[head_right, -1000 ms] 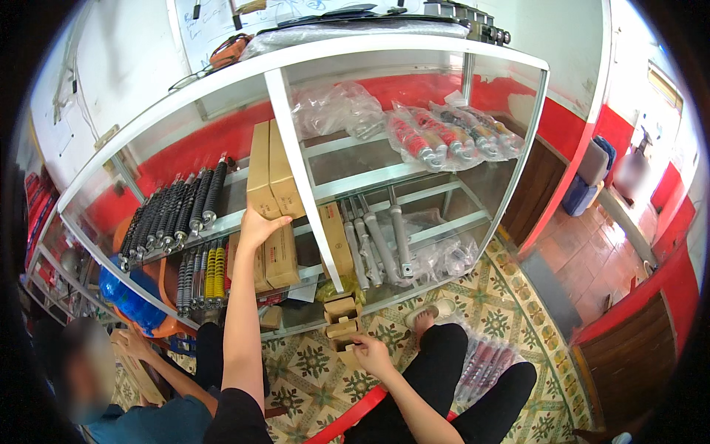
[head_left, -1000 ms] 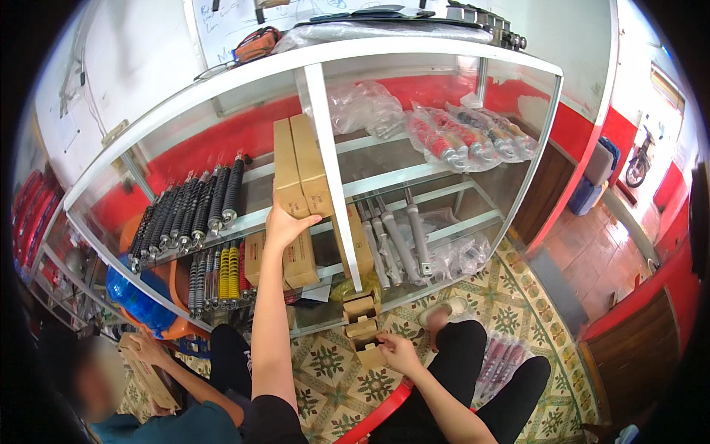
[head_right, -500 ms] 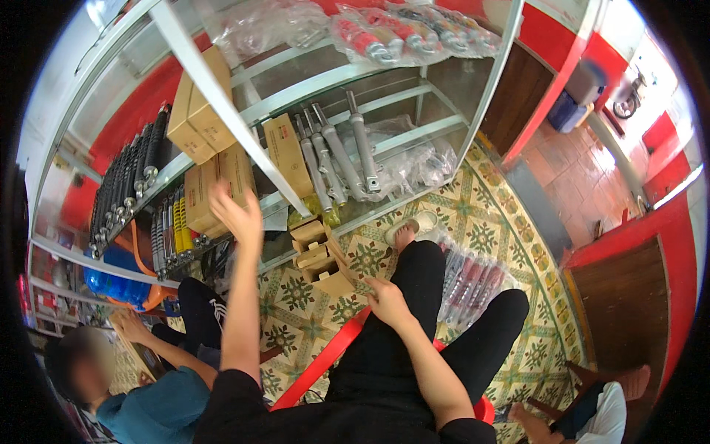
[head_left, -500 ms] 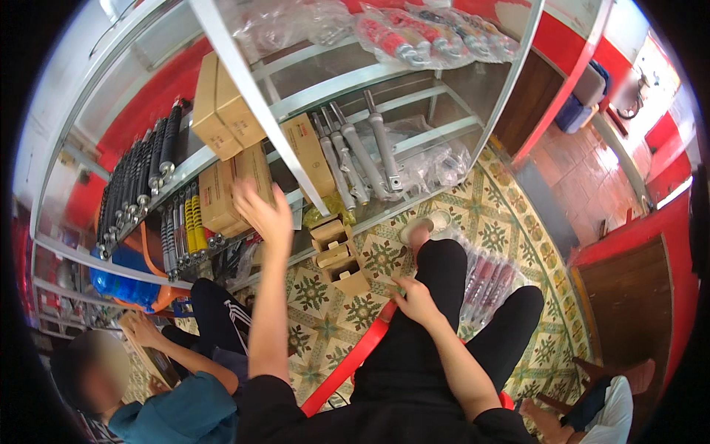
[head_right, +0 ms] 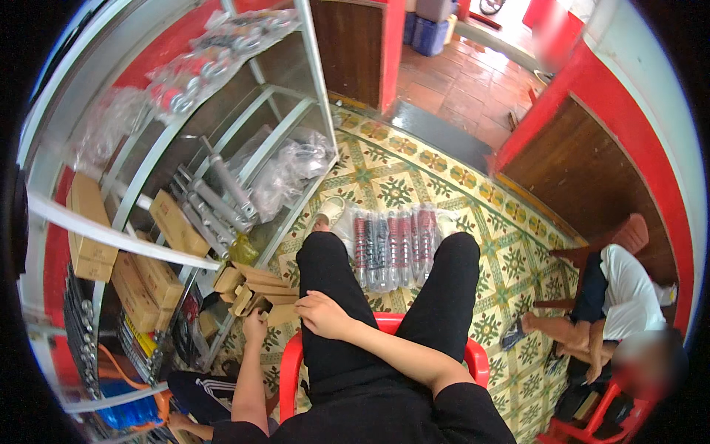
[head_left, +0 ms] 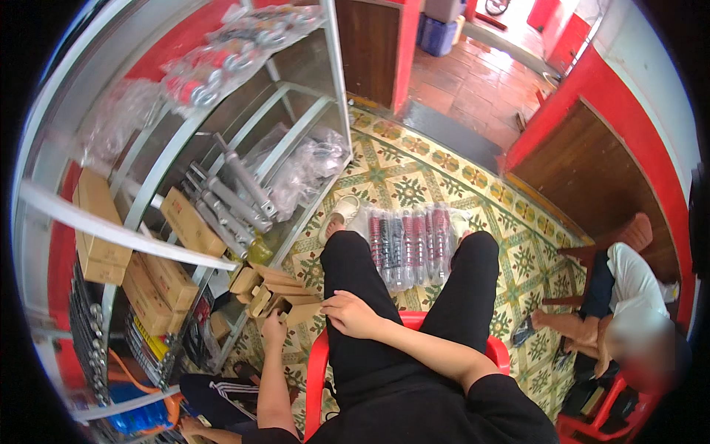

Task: The person sits on a red chair and packs plastic-wrapped suspension springs into small cardboard boxes. They open each box, place a spring inside, close the box, and set it on a nearby shelf. The process is repeated for several springs.

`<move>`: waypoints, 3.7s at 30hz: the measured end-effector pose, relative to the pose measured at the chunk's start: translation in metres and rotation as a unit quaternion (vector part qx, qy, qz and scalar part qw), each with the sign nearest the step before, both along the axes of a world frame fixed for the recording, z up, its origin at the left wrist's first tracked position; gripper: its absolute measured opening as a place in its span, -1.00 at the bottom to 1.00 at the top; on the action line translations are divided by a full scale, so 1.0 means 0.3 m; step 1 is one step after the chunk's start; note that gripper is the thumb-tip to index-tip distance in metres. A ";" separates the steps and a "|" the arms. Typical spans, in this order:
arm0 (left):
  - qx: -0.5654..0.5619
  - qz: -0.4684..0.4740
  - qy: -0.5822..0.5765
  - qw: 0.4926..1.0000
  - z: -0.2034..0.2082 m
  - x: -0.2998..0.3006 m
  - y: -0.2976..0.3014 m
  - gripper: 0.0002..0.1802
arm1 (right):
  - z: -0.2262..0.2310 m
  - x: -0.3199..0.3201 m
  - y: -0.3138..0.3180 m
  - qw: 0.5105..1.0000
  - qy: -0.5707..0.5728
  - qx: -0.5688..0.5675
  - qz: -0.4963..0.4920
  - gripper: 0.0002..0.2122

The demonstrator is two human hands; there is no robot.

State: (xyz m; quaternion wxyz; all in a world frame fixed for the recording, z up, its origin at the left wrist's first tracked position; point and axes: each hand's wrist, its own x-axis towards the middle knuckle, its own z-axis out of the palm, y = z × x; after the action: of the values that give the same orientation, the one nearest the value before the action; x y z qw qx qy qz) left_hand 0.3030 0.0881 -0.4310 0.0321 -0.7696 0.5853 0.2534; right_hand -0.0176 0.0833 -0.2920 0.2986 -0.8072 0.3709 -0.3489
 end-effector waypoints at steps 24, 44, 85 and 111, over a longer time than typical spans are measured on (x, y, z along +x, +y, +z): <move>-0.568 -0.179 -0.145 0.790 1.262 -0.447 -0.150 -0.83 | -0.052 -0.113 0.007 0.967 -0.244 0.070 -0.029 -0.81; -0.535 -0.320 0.187 0.759 0.779 -1.182 -0.232 -0.77 | 0.092 -0.638 -0.066 0.887 -0.082 0.019 -0.454 -0.05; -0.348 0.046 0.439 0.827 0.920 -0.867 -0.293 -0.30 | 0.469 -0.642 -0.261 0.905 -0.395 0.021 -0.155 -0.44; -0.424 0.045 0.596 0.681 0.770 -0.493 -0.329 0.02 | -0.983 -0.523 -0.430 0.501 -0.396 0.432 -0.637 -0.82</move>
State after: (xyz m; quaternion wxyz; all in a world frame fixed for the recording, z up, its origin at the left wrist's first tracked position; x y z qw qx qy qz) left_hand 0.1551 -0.0107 -0.1999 -0.6642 -0.4130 0.4904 0.3844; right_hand -0.1744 -0.0456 -0.5868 0.4227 0.0991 0.7325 -0.5244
